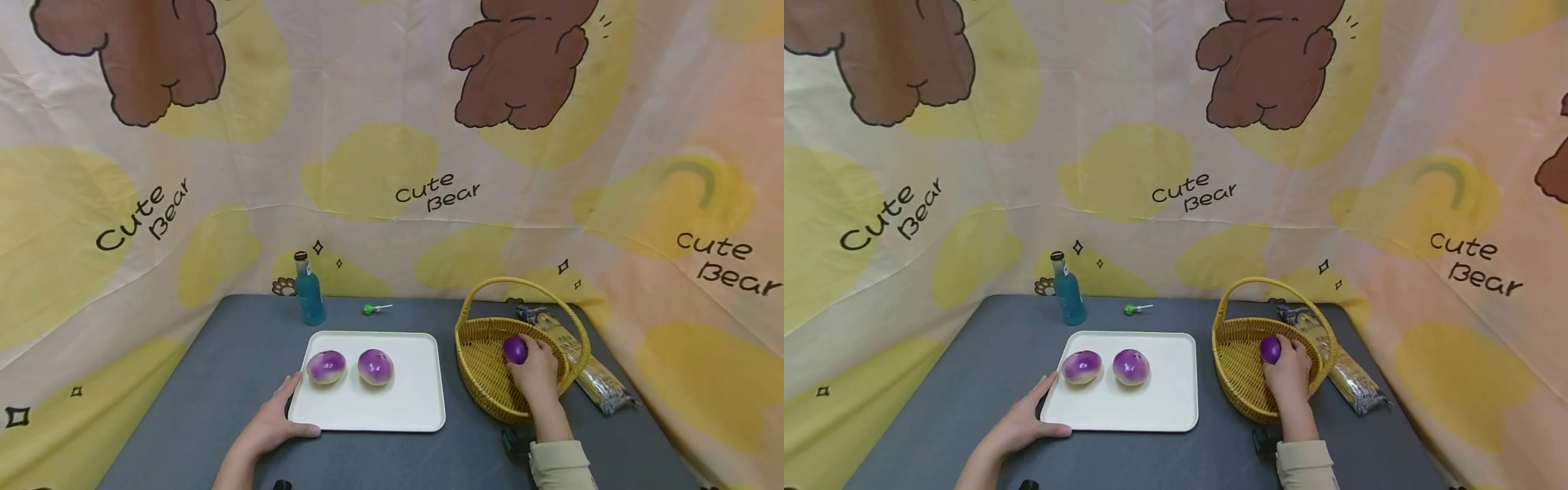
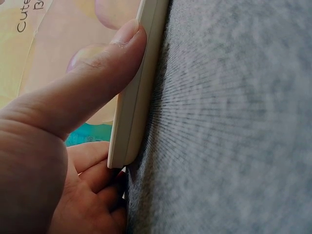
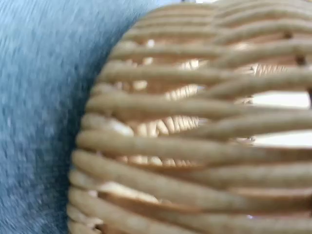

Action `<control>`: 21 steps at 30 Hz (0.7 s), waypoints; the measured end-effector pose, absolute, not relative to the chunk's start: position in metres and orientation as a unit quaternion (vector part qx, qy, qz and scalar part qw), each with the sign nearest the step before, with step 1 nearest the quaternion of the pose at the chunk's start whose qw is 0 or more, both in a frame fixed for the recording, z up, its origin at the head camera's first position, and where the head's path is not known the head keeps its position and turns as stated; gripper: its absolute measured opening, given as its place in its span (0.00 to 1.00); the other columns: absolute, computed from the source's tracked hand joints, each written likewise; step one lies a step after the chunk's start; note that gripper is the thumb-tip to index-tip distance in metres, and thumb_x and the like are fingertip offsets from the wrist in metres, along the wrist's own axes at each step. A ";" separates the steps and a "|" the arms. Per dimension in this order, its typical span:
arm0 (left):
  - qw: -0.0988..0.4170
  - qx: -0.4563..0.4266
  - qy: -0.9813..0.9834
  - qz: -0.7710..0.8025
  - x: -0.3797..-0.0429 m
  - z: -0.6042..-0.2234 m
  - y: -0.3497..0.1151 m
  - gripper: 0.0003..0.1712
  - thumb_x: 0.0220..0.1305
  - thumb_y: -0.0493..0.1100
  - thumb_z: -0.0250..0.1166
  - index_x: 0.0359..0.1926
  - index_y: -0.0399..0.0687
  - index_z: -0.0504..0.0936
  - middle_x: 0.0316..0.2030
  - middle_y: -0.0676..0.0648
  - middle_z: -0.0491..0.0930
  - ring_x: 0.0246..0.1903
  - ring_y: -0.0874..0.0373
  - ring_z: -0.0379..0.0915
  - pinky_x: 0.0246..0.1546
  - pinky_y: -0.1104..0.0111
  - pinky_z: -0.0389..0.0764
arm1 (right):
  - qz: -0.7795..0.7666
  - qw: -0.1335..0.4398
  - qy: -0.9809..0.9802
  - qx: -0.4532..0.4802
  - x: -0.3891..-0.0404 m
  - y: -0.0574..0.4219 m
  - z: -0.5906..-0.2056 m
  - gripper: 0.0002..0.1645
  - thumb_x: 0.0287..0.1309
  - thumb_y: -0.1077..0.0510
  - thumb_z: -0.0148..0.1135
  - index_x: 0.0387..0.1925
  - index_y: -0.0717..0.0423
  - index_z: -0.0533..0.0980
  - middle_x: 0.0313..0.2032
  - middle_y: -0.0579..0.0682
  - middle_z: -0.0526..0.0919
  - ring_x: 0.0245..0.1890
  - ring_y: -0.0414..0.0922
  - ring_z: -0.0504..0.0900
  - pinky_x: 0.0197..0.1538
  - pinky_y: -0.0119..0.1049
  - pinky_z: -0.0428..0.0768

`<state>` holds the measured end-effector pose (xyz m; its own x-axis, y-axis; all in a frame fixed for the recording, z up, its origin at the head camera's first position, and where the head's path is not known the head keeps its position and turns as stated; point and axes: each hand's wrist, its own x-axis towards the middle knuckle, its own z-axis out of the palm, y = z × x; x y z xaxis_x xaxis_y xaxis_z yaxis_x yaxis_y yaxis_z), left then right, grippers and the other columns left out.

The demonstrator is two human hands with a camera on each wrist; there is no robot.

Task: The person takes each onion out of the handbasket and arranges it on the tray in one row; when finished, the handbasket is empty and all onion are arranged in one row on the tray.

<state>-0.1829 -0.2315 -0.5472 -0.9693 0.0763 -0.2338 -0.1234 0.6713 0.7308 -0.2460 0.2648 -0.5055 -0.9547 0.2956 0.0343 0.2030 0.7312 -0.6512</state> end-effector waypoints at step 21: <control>0.121 -0.008 0.907 0.404 -0.183 -0.549 -0.232 0.73 0.41 0.60 0.83 0.80 0.42 0.49 0.77 0.28 0.46 0.76 0.28 0.42 0.67 0.33 0.56 | 0.380 0.079 -0.916 -0.104 -0.231 0.255 -0.490 0.45 0.62 0.51 0.70 0.74 0.57 0.61 0.69 0.75 0.57 0.66 0.74 0.62 0.62 0.71 0.68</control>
<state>-0.1829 -0.2323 -0.5486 -0.9704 0.0841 -0.2263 -0.1120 0.6735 0.7307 -0.2313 0.2550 -0.4897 -0.9657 0.2513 0.0653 0.1311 0.6890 -0.7129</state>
